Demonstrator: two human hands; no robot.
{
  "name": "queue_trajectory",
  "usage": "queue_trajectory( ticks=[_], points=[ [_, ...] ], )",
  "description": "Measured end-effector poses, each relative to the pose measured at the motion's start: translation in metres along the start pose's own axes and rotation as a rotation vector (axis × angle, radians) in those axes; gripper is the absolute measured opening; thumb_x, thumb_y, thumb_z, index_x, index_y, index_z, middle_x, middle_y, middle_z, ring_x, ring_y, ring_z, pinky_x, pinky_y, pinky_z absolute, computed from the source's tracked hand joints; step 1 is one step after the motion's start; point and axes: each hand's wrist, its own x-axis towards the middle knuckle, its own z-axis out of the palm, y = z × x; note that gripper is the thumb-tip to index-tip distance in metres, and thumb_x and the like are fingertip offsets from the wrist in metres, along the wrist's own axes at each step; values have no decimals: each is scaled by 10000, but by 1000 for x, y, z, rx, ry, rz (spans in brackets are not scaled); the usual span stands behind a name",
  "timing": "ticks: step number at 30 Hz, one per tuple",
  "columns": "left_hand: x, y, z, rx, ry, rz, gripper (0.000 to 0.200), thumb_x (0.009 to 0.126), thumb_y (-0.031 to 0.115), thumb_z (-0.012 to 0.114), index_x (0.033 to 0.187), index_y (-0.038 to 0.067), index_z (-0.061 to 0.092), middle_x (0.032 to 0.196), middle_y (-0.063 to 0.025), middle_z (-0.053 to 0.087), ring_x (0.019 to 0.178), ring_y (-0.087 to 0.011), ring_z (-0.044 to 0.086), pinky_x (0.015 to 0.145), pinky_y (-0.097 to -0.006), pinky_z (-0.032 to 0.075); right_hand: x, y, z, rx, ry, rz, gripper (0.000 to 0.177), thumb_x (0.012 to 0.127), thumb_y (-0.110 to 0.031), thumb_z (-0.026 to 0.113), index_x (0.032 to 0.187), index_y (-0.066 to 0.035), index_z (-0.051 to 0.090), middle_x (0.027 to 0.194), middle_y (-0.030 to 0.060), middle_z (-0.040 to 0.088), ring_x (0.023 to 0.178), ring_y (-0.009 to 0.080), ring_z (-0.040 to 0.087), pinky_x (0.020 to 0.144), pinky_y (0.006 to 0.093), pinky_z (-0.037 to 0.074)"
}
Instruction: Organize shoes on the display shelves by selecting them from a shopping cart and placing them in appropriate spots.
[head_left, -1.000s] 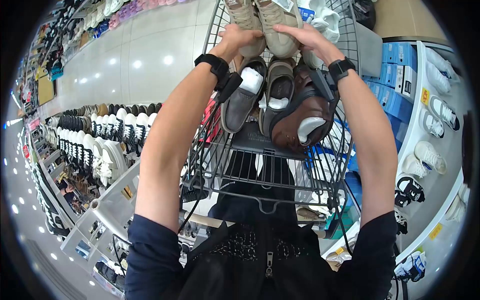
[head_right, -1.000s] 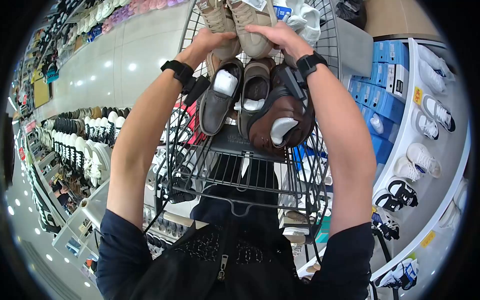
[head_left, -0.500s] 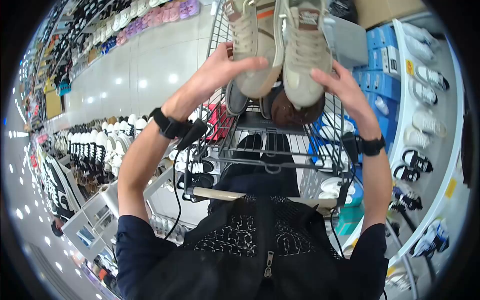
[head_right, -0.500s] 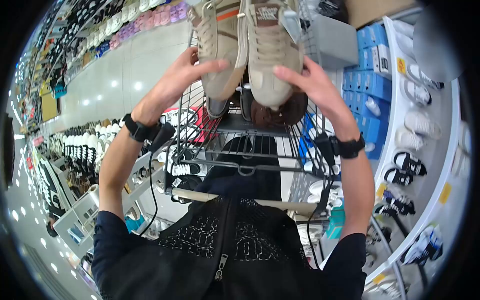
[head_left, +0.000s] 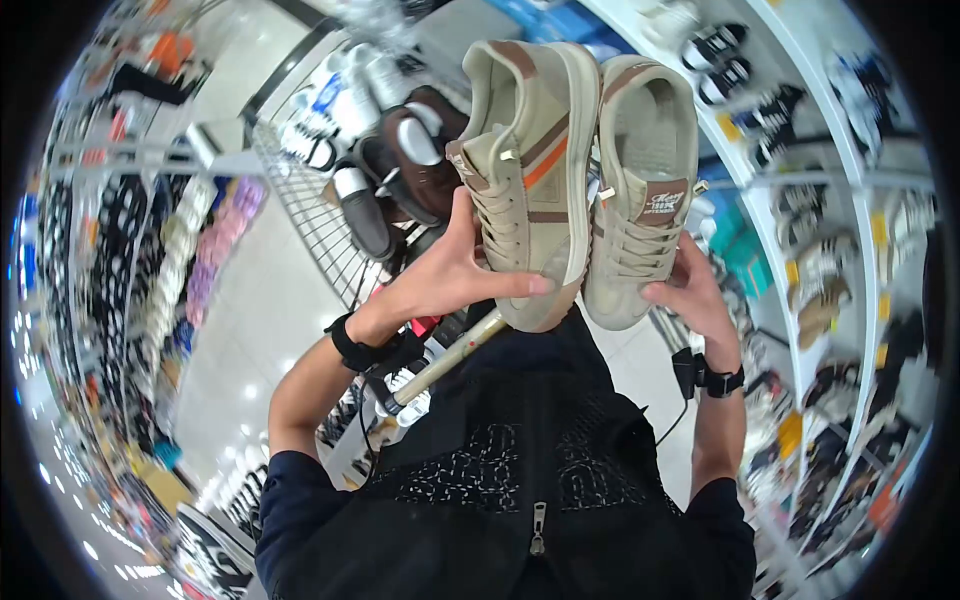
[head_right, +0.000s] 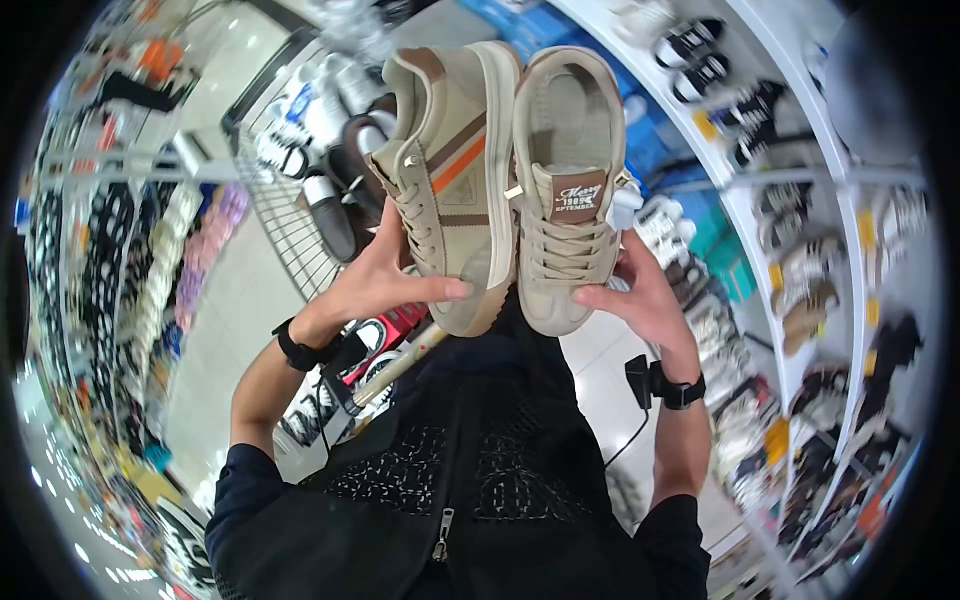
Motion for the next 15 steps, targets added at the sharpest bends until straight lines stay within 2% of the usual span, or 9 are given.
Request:
queue_trajectory(
  ticks=[2,3,4,8,10,11,12,14,15],
  points=[
    [13,-2,30,246,3,142,1113,762,301,908,1480,-20,122,1463,-224,408,1386,-253,399,1160,-389,332,-42,18,-3,53,108,-16,711,821,-117,832,1395,19,436,1342,106,597,1234,209,574,1092,389,418],
    [19,-2,45,269,-11,152,998,781,318,897,1407,-20,197,1429,-226,432,1349,-224,425,1138,-384,354,-60,24,-3,63,163,-22,723,826,-132,828,1407,25,427,1335,99,601,1234,200,570,1092,381,411],
    [26,-1,57,280,-63,151,998,781,318,897,1407,-20,197,1429,-226,432,1349,-224,425,1138,-384,354,-74,31,-1,77,214,-24,723,826,-132,828,1407,25,427,1335,99,601,1234,200,570,1092,381,411],
    [49,-2,109,97,-142,-19,893,835,307,853,1368,-29,220,1346,-239,472,1269,-236,493,1094,-395,410,-135,50,-1,187,464,-136,762,819,-152,838,1426,25,412,1315,101,616,1220,193,578,1073,354,423],
    [62,-13,142,145,-135,-64,914,838,310,849,1382,-37,202,1327,-234,484,1259,-256,508,1064,-394,447,-167,50,-5,-82,631,-59,776,826,-190,838,1435,16,403,1290,128,632,1183,192,607,1030,341,456],
    [67,-16,157,196,-156,-49,998,841,308,847,1437,-52,133,1322,-232,487,1255,-267,514,1043,-395,469,-176,52,-5,-195,753,-94,739,819,-270,844,1374,3,440,1165,170,690,1058,229,686,916,364,531],
    [72,-21,177,206,-183,-50,998,841,308,847,1437,-52,133,1322,-232,487,1255,-267,514,1043,-395,469,-190,51,-7,-188,781,-92,739,819,-270,844,1374,3,440,1165,170,690,1058,229,686,916,364,531],
    [80,-33,219,283,-207,-71,1102,835,302,852,1485,-60,39,1322,-227,489,1240,-267,533,1039,-395,476,-222,46,-14,-220,936,118,697,795,-349,850,1272,-4,477,1019,199,724,933,298,733,801,409,572],
    [85,-41,240,243,-255,-82,1136,831,296,856,1507,-63,16,1342,-223,483,1237,-266,545,1040,-391,480,-238,53,-19,-343,989,81,656,804,-312,841,1254,10,490,989,200,737,890,314,750,751,377,587]
  ],
)
